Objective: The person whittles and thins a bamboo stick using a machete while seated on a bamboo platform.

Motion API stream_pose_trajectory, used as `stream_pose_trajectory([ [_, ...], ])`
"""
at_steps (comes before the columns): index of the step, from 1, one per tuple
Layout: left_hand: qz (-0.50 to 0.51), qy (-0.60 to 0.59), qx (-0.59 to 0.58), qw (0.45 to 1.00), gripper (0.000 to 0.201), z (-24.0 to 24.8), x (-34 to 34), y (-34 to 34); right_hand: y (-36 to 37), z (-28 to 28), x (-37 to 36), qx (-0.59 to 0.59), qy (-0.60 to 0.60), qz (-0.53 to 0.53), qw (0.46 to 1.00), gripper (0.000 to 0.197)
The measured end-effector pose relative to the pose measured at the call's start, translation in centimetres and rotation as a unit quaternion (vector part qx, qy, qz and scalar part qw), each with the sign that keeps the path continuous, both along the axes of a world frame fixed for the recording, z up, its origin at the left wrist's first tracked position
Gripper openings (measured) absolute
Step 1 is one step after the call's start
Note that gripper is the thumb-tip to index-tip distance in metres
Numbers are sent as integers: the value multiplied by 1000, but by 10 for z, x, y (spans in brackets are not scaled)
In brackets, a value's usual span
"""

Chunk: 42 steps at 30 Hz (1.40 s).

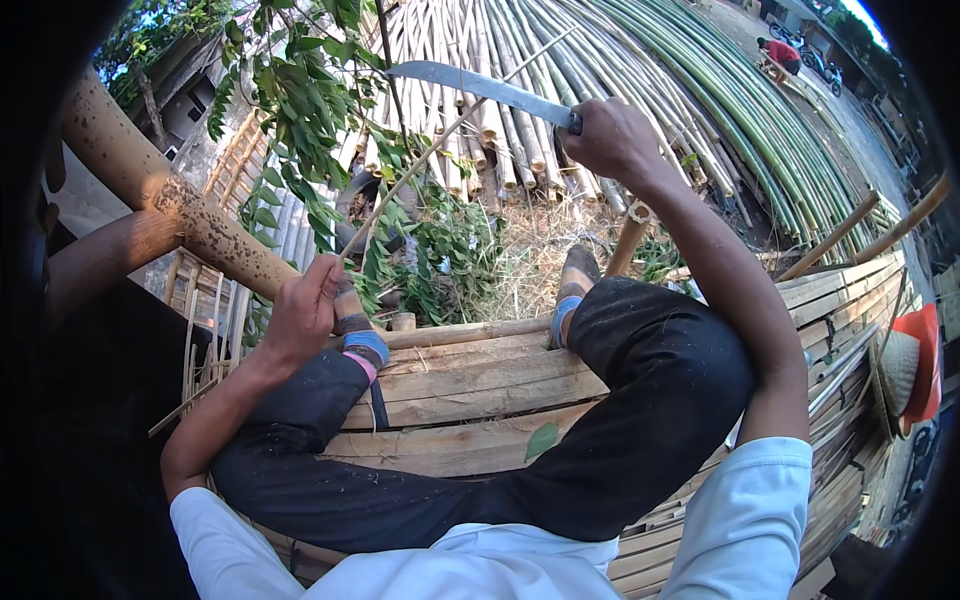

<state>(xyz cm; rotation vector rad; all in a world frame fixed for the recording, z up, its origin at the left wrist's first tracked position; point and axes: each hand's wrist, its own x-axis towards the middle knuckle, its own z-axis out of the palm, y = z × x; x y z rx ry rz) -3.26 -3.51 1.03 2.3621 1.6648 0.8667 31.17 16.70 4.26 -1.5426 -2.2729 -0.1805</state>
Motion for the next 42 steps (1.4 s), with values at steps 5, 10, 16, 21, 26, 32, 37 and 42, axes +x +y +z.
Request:
stream_pose_trajectory([
  [5,6,27,0,1000,8,2,-6,-3,15,-1,15,7,-12,-7,1000,25],
  [10,-10,36,46,998,8,4,-17,-16,53,2,104,-7,111,-148,983,30],
  [16,-2,-19,-83,996,15,-11,-29,-7,61,-23,150,-191,557,-201,783,22],
  [21,3,-76,-117,990,21,-19,-26,1,44,-4,89,-226,633,-84,736,19],
  [26,6,-127,-170,977,25,-19,-24,5,12,11,13,-266,540,67,796,20],
  [32,-34,-219,-232,947,29,-20,-26,5,-19,6,-37,-339,437,131,823,26],
  [37,-45,-384,-363,848,29,-6,-19,3,-42,3,-58,-209,135,191,950,33],
  [42,-39,-409,-366,835,29,-6,-19,5,-64,13,-81,-106,13,261,959,21],
])
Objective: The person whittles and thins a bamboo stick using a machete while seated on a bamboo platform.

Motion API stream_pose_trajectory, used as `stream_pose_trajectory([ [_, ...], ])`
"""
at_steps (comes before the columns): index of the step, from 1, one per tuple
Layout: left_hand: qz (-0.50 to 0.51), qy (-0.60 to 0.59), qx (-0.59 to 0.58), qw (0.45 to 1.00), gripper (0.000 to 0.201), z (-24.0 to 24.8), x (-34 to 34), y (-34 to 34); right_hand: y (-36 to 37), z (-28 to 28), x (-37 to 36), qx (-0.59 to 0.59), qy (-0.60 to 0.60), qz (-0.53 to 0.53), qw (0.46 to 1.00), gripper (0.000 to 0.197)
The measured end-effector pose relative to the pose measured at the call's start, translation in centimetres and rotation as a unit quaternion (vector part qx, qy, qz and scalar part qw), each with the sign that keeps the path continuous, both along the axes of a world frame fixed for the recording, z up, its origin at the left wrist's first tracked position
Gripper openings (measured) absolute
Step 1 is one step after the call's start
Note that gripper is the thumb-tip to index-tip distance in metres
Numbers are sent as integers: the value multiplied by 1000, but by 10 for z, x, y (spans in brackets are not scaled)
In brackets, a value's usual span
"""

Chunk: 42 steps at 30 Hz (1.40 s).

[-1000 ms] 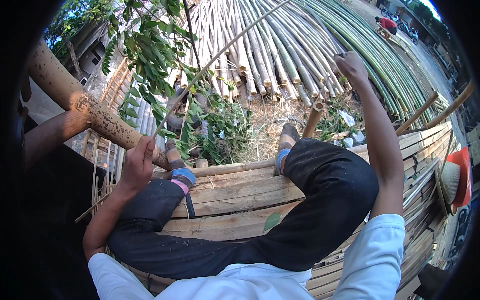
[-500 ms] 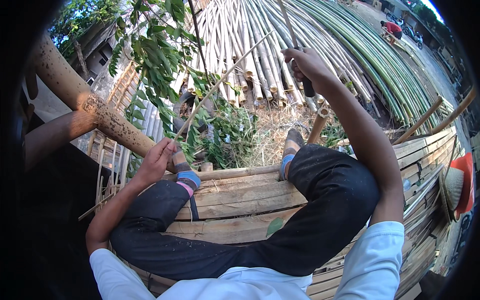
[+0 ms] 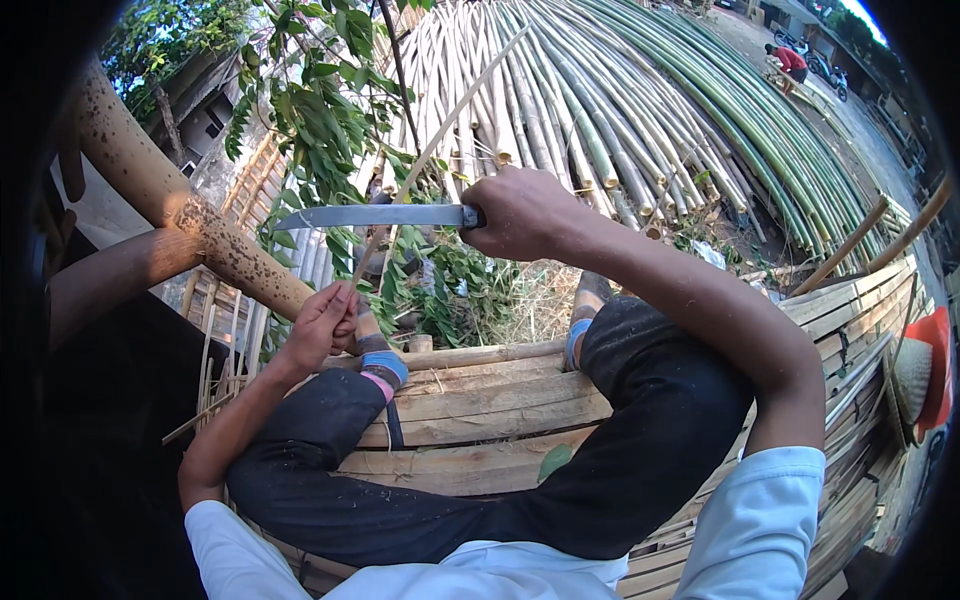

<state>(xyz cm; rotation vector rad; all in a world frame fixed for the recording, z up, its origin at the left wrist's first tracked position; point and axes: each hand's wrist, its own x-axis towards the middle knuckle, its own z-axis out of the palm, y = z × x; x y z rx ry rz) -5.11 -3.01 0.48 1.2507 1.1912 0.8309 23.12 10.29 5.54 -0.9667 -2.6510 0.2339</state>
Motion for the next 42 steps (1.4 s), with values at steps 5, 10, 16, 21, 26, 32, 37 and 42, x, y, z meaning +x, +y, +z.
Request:
stream_pose_trajectory([
  [5,40,-47,-6,998,33,11,18,6,-6,4,-10,27,13,33,999,18],
  [10,44,-91,-35,994,33,23,39,15,-12,11,-23,-16,15,20,1000,23],
  [16,28,-148,1,989,26,34,61,22,-7,1,-24,8,30,53,998,19],
  [21,22,-161,19,987,34,20,57,24,-3,-8,-19,60,75,118,988,16],
  [26,9,-123,-12,992,32,23,58,23,-8,-2,-21,73,58,111,990,15],
  [32,27,-113,13,993,31,32,73,15,-14,7,-27,68,18,66,995,16],
  [37,41,-100,6,994,31,33,72,15,-5,3,-26,103,-34,36,993,12],
  [42,37,-50,24,998,30,34,70,15,-3,1,-23,83,-43,17,995,13],
])
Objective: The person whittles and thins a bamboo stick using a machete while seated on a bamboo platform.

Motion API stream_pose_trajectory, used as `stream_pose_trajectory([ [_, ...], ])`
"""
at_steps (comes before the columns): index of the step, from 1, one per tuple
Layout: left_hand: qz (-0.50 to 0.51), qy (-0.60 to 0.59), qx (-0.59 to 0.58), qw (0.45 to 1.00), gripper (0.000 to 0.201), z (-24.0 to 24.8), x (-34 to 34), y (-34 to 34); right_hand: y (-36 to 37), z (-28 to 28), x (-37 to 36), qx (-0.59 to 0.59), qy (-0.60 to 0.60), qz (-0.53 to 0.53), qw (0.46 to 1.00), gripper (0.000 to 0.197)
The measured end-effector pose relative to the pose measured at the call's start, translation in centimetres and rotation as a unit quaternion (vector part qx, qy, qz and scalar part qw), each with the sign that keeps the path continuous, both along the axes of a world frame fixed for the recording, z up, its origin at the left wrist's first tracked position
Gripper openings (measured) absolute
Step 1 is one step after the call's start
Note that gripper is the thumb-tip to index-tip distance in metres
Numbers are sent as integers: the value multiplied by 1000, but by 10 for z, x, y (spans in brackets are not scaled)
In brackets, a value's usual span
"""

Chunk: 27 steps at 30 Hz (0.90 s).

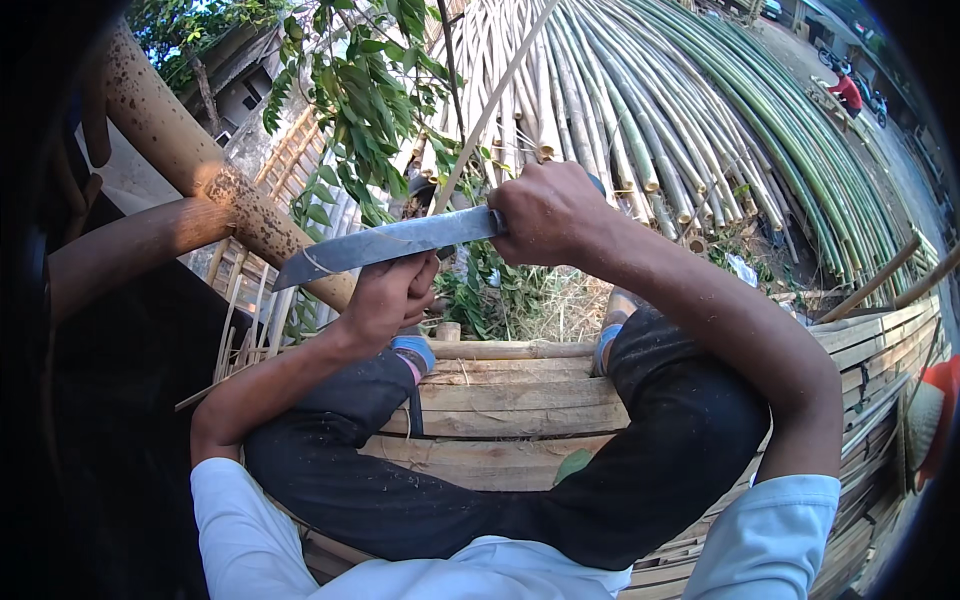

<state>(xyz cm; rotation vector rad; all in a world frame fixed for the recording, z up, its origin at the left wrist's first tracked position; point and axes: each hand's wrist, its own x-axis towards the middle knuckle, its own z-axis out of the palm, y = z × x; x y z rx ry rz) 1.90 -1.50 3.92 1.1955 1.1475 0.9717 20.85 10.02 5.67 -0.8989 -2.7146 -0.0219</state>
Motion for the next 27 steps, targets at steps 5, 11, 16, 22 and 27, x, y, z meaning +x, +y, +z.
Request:
stream_pose_trajectory([
  [5,-5,-26,-28,999,30,2,-2,3,2,-2,1,0,12,-6,1000,12],
  [11,23,-52,-20,998,26,9,0,1,7,-3,2,25,22,-42,999,10],
  [16,-10,-53,5,999,22,-8,-6,-6,30,-10,50,-94,60,-208,972,20],
  [22,-15,-49,-1,999,23,-13,-7,-4,27,-16,50,-60,85,-175,979,20],
  [27,-52,-27,29,998,28,-17,-8,-5,22,-12,45,-21,98,-116,988,18],
])
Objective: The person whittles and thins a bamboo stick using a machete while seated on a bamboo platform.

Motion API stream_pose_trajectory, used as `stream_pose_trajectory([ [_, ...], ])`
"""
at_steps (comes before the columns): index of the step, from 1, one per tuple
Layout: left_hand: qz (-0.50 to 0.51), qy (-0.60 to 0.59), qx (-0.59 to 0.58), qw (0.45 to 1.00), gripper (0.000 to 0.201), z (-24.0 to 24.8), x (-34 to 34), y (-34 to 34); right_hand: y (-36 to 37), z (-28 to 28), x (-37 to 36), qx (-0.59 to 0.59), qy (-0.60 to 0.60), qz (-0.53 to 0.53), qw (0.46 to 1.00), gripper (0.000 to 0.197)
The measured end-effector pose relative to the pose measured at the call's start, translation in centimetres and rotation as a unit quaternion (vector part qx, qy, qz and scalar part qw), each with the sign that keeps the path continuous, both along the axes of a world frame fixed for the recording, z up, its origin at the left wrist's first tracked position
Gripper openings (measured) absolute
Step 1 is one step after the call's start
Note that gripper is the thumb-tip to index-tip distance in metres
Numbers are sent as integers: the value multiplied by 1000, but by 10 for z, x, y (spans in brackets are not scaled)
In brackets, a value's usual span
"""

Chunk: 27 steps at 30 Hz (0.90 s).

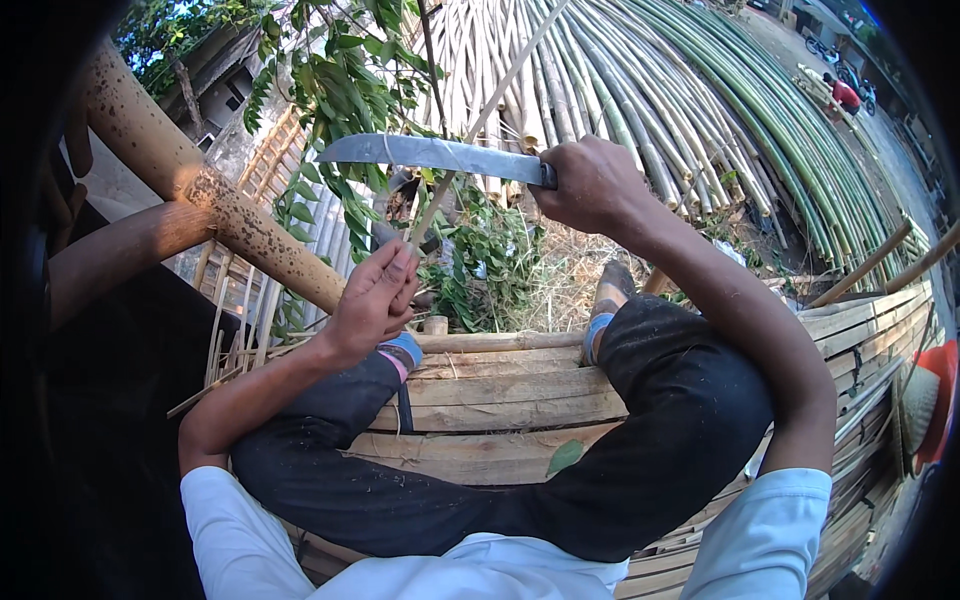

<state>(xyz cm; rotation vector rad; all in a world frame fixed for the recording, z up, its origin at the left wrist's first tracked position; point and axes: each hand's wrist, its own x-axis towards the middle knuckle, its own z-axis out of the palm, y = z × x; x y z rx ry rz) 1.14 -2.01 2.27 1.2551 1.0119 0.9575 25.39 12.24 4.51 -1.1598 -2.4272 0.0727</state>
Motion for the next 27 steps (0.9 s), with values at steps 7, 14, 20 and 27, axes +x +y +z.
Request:
stream_pose_trajectory([
  [7,3,-1,-11,1000,28,3,3,-2,7,-1,3,12,-20,-3,1000,17],
  [14,-8,-28,-28,999,27,5,-5,-6,22,-2,16,4,46,-27,999,19],
  [20,-41,-25,-28,998,26,3,-6,-7,37,-13,41,-21,37,-94,995,28],
  [27,-39,-18,-56,998,25,6,-9,-9,55,-21,64,-34,100,-159,982,30],
])
